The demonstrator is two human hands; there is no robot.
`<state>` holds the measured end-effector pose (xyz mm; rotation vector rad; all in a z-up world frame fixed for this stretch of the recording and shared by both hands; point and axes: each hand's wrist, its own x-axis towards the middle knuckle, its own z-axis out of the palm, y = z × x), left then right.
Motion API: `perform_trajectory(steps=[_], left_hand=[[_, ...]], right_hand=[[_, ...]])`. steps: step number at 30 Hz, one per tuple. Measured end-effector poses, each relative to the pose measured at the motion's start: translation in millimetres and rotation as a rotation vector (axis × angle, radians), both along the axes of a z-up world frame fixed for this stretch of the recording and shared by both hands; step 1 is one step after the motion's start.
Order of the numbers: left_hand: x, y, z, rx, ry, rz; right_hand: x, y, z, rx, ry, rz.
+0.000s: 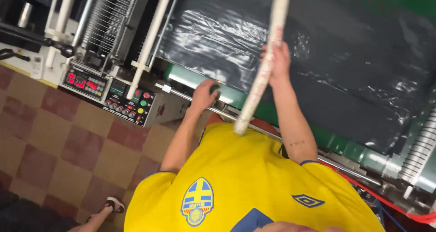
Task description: The person uses a long white tube to roll and wrap black plastic sheets on a conveyor belt. They repeatedly guide the plastic with one hand while using the tube to roll it up with the other hand.
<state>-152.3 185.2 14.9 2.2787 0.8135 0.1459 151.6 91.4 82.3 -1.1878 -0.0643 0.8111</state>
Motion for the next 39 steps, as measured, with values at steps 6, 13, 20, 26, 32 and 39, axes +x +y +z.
perform_trajectory(steps=[6,13,20,26,32,39], left_hand=[[-46.0,10.0,44.9,-0.016,-0.188,0.34],[-20.4,-14.9,26.8,-0.018,-0.185,0.361],[68.2,-87.6,28.4,-0.156,-0.092,0.181],[119.6,-142.6,10.1,-0.158,-0.07,-0.012],[166.9,-164.2,10.8,0.085,0.089,-0.332],[175.4,-142.4,-20.5,0.191,0.367,-0.545]], right_hand=[[-74.6,91.6,30.2,0.093,-0.009,0.173],[-58.5,94.6,14.4,0.155,0.0,0.138],[129.8,-112.0,-120.5,-0.182,-0.162,-0.195],[323.9,-429.2,-211.5,-0.874,-0.847,-0.432],[294.8,-443.0,-149.7,-1.018,-0.73,-0.468],[187.6,-260.5,-39.6,-0.728,-0.712,-0.629]])
